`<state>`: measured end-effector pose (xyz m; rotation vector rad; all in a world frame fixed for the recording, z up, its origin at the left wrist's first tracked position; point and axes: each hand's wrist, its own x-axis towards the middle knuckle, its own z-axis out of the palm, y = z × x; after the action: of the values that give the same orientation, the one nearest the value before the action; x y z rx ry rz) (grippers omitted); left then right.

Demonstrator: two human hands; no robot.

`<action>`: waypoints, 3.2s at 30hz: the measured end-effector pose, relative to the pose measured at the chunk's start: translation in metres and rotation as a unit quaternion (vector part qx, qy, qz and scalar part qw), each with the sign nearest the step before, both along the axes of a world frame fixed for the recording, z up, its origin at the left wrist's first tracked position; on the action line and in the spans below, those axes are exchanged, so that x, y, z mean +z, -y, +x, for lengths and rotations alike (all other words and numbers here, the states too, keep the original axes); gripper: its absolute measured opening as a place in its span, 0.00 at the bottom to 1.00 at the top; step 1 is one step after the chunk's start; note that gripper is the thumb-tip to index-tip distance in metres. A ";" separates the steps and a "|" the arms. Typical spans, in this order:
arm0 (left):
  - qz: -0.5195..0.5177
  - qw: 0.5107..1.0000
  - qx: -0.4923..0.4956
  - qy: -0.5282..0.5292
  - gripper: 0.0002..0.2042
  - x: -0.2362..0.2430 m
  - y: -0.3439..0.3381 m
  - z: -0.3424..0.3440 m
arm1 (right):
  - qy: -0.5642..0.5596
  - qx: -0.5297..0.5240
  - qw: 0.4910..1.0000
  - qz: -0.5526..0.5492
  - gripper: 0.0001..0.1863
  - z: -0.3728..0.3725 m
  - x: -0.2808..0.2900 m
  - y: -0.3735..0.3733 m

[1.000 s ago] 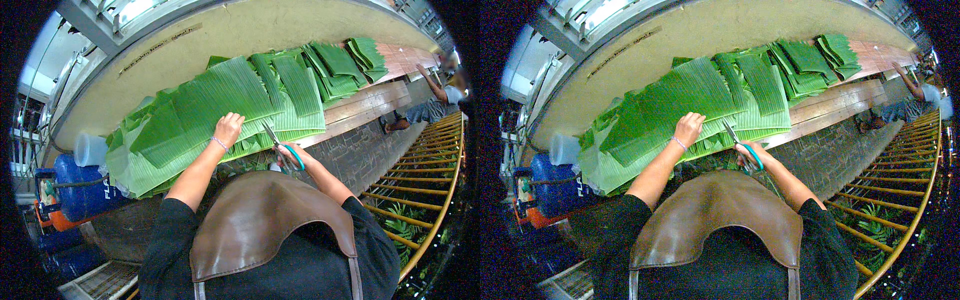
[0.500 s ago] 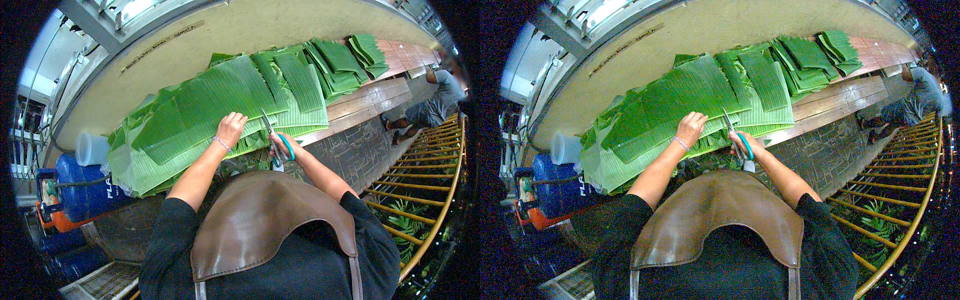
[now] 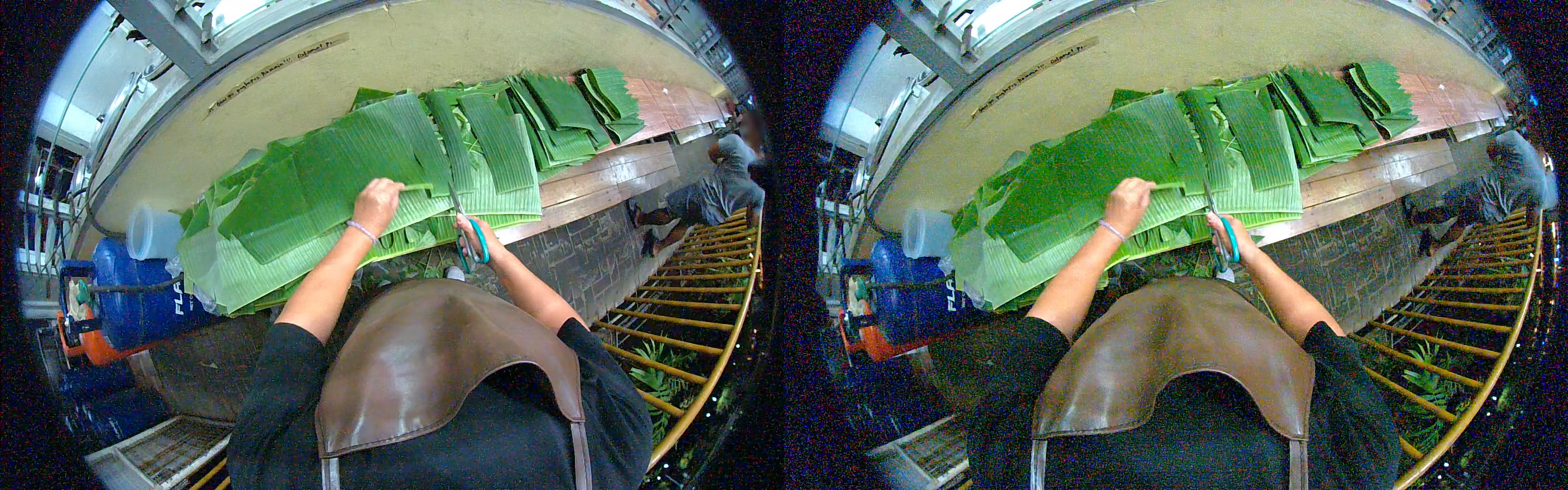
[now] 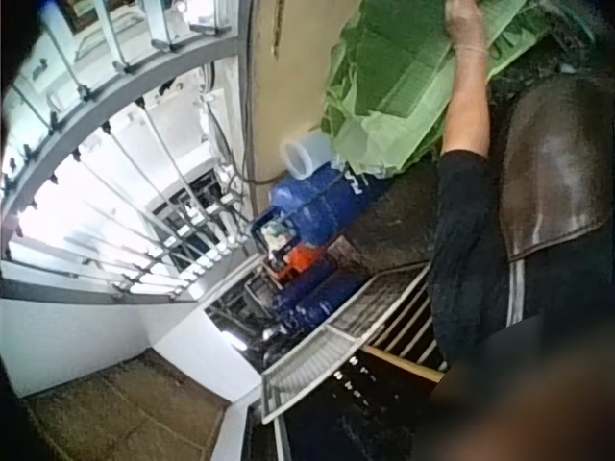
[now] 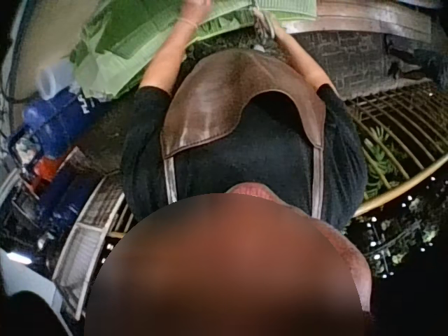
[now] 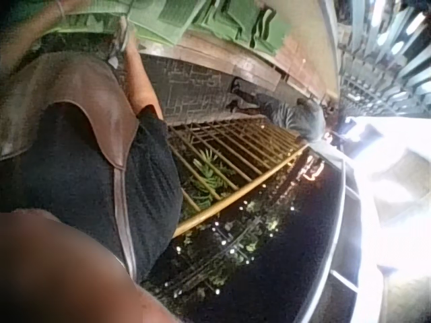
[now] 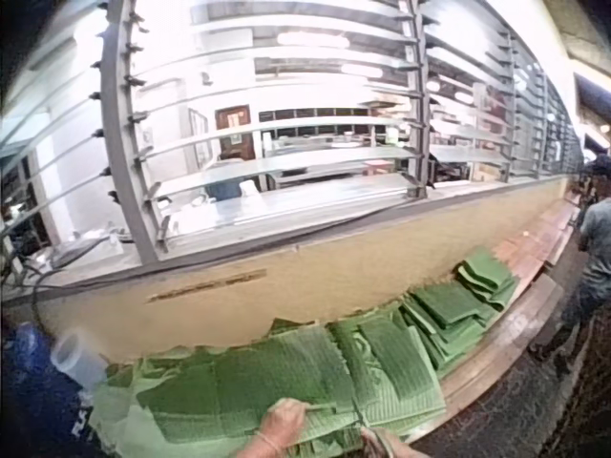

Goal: The person uses shears to cut large green leaves into smaller rectangular pieces on a wooden workbench. The person repeatedly picks up leaves, trims edges, and stacks the cut pieces into a neat pile.

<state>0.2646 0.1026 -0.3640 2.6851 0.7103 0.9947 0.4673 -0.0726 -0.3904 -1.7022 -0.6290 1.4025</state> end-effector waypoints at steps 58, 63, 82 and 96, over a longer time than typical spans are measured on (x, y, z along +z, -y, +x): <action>-0.011 0.996 0.062 -0.061 0.09 -0.002 0.033 -0.022 | 0.006 0.218 0.973 0.076 0.22 0.009 0.006 0.022; -0.011 0.996 0.062 -0.063 0.08 -0.001 0.035 -0.022 | -0.002 0.178 0.983 0.043 0.22 -0.004 0.008 0.014; -0.042 0.996 0.064 -0.056 0.10 0.001 0.036 -0.023 | 0.013 0.168 0.985 0.025 0.28 -0.012 0.018 0.008; -0.066 0.995 0.072 -0.033 0.10 0.008 0.036 -0.025 | 0.011 0.121 0.983 0.136 0.27 -0.005 0.020 0.013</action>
<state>0.2397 0.0667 -0.3559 2.5923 0.9606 0.8610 0.4621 -0.0851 -0.3701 -1.4615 -1.0195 1.3898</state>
